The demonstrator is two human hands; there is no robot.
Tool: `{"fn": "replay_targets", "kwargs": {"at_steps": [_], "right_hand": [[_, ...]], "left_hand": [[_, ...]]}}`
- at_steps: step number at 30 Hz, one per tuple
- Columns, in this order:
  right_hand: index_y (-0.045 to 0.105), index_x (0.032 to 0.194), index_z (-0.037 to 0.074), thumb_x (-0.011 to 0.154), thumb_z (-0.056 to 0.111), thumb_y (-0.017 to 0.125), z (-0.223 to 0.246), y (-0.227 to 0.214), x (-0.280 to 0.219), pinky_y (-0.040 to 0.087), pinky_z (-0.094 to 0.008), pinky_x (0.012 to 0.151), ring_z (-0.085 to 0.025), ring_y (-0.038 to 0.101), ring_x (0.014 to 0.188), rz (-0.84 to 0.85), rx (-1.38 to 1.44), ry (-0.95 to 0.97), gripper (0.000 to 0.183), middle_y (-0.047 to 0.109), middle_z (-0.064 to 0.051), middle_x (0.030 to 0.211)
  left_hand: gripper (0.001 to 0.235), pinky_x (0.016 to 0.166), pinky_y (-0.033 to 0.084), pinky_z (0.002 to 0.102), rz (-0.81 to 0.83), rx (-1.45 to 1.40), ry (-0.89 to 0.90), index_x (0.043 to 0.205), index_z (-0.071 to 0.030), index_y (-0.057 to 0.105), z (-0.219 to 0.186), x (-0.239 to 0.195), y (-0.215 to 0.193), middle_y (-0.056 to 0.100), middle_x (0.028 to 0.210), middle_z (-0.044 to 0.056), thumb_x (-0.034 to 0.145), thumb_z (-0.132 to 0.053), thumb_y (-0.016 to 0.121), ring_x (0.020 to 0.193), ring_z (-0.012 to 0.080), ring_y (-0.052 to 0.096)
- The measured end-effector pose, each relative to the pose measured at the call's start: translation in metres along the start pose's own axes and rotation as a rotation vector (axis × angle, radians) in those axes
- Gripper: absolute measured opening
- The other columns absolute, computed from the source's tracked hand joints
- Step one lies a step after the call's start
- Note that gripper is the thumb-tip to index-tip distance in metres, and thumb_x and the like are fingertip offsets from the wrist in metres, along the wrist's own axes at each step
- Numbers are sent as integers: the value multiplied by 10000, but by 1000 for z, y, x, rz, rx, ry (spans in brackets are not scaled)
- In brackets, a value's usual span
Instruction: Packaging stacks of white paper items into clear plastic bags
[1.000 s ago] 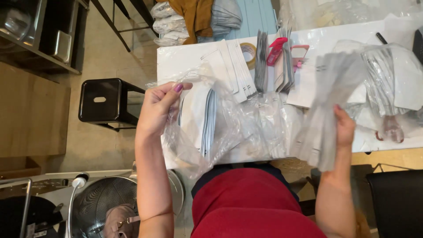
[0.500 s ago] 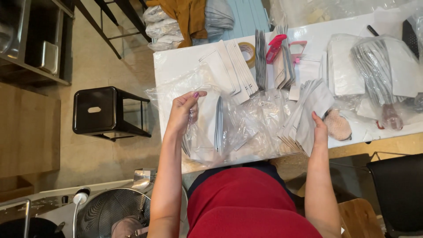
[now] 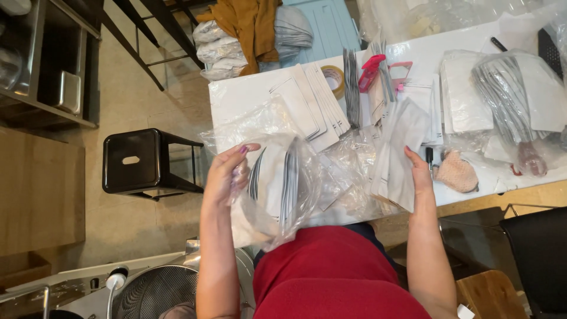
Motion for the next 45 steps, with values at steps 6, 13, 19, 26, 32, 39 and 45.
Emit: {"fn": "replay_targets", "kwargs": {"at_steps": [6, 13, 19, 26, 32, 39, 45], "right_hand": [[760, 1122, 102, 896, 280, 808, -25, 24, 29, 601, -300, 943, -141, 761, 918, 88, 53, 31, 292, 772, -33, 1051], [712, 1219, 63, 902, 207, 744, -48, 77, 17, 580, -446, 957, -261, 762, 947, 236, -48, 85, 349, 749, -146, 1086], [682, 1257, 49, 904, 168, 722, -33, 120, -14, 578, -473, 951, -278, 755, 937, 337, -129, 63, 374, 736, -175, 1099], [604, 1365, 40, 929, 91, 581, 8, 135, -38, 587, -455, 950, -290, 747, 956, 550, -101, -72, 439, 722, -188, 1103], [717, 1128, -6, 850, 26, 691, -5, 205, -148, 634, -413, 636, -255, 770, 722, 766, -382, 88, 281, 755, -177, 839], [764, 1029, 20, 820, 162, 794, -58, 190, -132, 598, -346, 614, -200, 700, 682, 955, -915, 147, 255, 748, -113, 823], [643, 1138, -139, 751, 239, 674, -105, 190, -89, 470, -590, 920, -497, 642, 1006, 1031, -1165, -122, 542, 665, -384, 1001]], "left_hand": [[303, 277, 255, 146, -13, 0, 47, 1172, 113, 637, -30, -29, -7, 301, 471, -61, 990, -117, 562, 336, 11, 274], [288, 275, 259, 153, -13, -18, 47, 1163, 104, 640, -15, -15, -6, 300, 476, -48, 992, -116, 572, 337, 10, 283], [290, 288, 262, 150, -17, -61, 21, 1189, 73, 636, 12, 10, -9, 296, 499, -63, 1004, -141, 573, 347, 0, 289], [291, 281, 322, 197, -76, 76, 102, 1198, 64, 648, 22, 12, 25, 361, 486, -34, 1018, -136, 535, 333, 60, 375], [287, 292, 399, 252, -119, 165, 240, 1178, 66, 669, 42, 28, 41, 442, 485, 25, 1044, -138, 517, 335, 122, 478], [274, 667, 520, 310, -189, 457, 338, 1157, -68, 752, 66, 40, 52, 670, 697, 74, 1027, -176, 538, 720, 117, 546], [242, 728, 575, 460, -63, 822, 358, 1090, -114, 774, 137, 36, 109, 738, 791, 169, 972, -262, 623, 846, 384, 737]]}}
Point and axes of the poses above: each hand's wrist, its own x-axis towards the middle knuckle, its own y-axis out of the palm, z = x × y, the point moved 10 cm from there along x, towards the middle knuckle
